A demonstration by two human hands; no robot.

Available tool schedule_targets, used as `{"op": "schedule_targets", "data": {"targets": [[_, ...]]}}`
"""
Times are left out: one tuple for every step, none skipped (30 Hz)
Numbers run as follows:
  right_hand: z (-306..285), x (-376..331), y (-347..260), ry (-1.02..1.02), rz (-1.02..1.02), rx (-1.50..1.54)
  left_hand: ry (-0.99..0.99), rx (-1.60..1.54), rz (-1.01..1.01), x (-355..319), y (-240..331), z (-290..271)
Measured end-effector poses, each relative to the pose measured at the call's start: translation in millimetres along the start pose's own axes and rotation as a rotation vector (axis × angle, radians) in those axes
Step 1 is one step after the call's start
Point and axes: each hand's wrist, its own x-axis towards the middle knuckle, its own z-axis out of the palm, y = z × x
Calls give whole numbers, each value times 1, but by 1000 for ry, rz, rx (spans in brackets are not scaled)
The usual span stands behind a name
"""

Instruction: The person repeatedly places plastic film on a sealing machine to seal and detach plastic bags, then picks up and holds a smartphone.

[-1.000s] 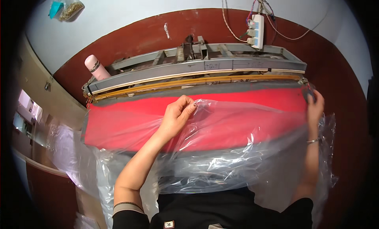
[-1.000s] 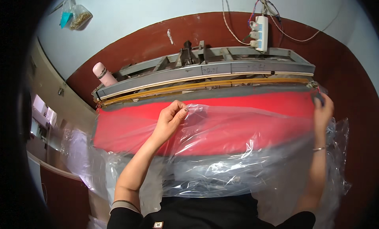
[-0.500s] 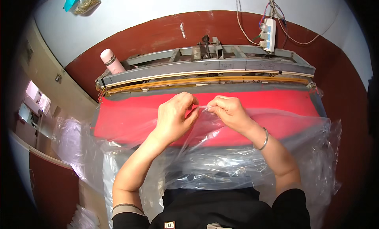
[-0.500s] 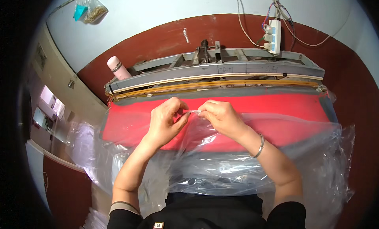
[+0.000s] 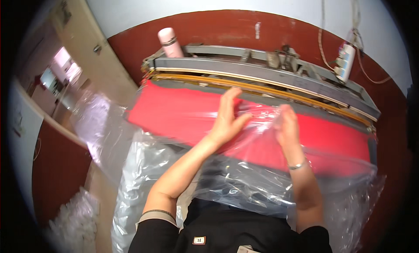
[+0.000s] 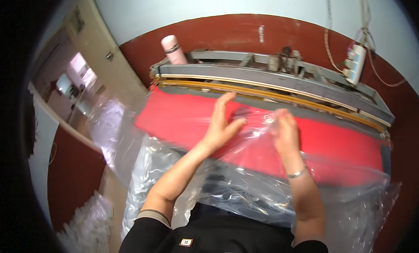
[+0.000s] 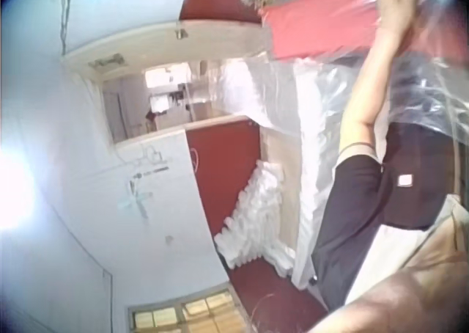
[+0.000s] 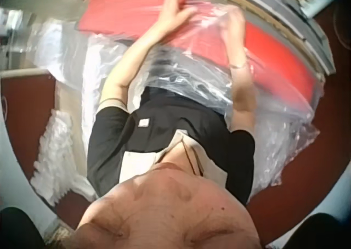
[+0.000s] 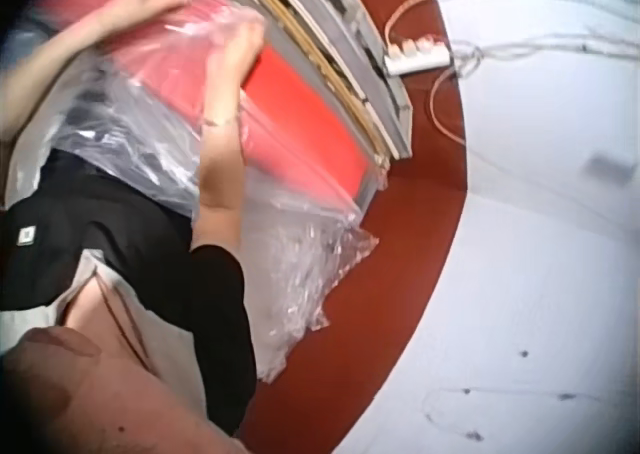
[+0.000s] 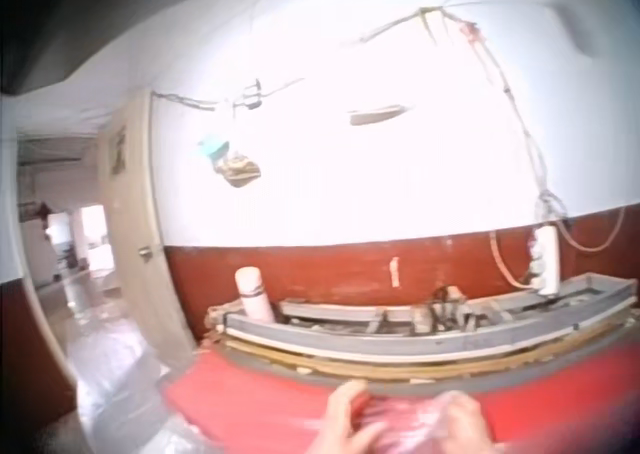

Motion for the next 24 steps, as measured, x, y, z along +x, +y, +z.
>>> {"op": "schedule_targets", "data": {"targets": [[-17,3,-4,104,-29,36,54,102,-43,-2,-26,-18],[-43,3,-19,67,-37,64,102,239,-90,-5,-53,-39],[-75,-1,-41,57,-53,21,102,325,-218,-8,-81,-66],[-107,3,-57,323,-223,-171,57,590,-288,-13,-106,-96],[-146,-3,-88,441,-189,-233,-2,756,-392,-20,-126,-127],[-183,-5,-114,550,-375,-607,-66,775,-510,-26,-141,-160],[-221,-10,-146,711,-384,-488,-52,886,-503,-32,-149,-184],[-256,-32,-184,699,-367,-858,-63,886,-568,-37,-151,-204],[-286,-43,-224,819,-182,-1339,-151,980,-616,-38,-148,-217],[-313,-64,-243,723,-481,-1788,-197,1010,-676,-37,-143,-224],[-337,-84,-260,922,-457,-1952,-228,1065,-706,-35,-137,-224],[-355,-106,-282,1005,-231,-2088,-320,1067,-806,-31,-131,-221],[-370,-118,-299,1136,-59,-2117,-407,1033,-855,-27,-127,-214],[-380,-125,-311,1213,1,-2130,-436,1034,-892,-22,-127,-205],[-387,-130,-318,1332,86,-2152,-402,1014,-844,-19,-131,-197],[-391,-131,-321,1301,85,-2140,-314,994,-726,-17,-138,-190],[-392,-129,-323,1306,-14,-2219,-389,987,-787,-16,-148,-183],[-392,-128,-323,1295,-79,-2299,-246,906,-488,-16,-159,-177],[-391,-123,-323,1270,-58,-2240,-155,812,-247,-12,-170,-171],[-389,-122,-323,1223,-212,-2348,-240,894,-524,-12,-177,-163],[-389,-118,-321,1305,-135,-2131,-181,762,-611,-4,-182,-156],[-388,-118,-322,1266,-171,-2054,-133,729,-651,4,-181,-141],[-389,-117,-319,1312,-266,-2016,-25,675,-568,11,-171,-121],[-390,-116,-323,1147,-370,-2066,56,599,-465,20,-154,-95]]}}
